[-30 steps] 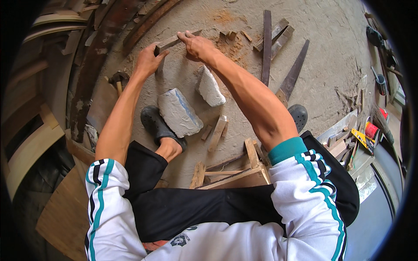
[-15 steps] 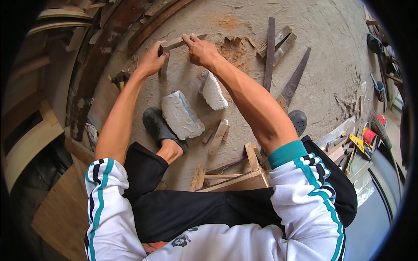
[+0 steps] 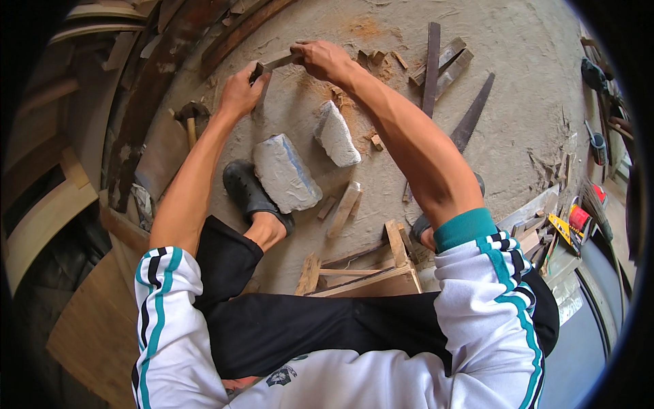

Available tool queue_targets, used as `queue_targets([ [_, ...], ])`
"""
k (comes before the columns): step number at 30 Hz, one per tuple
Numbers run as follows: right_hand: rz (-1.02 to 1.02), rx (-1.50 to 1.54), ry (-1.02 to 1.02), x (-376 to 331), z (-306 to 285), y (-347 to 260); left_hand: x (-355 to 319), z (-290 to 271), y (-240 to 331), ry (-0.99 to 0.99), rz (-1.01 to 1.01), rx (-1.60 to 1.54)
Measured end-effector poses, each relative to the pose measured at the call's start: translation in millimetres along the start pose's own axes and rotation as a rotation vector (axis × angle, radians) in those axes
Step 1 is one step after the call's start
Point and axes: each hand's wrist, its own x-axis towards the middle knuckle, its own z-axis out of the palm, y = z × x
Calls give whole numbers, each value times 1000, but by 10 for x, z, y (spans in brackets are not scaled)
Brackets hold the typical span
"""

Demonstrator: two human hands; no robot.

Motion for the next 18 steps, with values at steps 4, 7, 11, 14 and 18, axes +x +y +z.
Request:
queue_targets([
  [4, -26, -92, 23, 85, 38, 51, 83, -2, -73, -22, 18, -20],
  [7, -54, -65, 77, -11, 18, -54, 74, 1, -146, -55, 22, -79],
  [11, -3, -43, 85, -109, 27, -38, 53, -44, 9, -114, -16, -37],
  [14, -61, -14, 150, -136, 78, -13, 29, -15, -48, -85, 9, -86],
  [18, -101, -90, 99, -110, 93, 47, 70, -26, -84, -131, 3, -42],
])
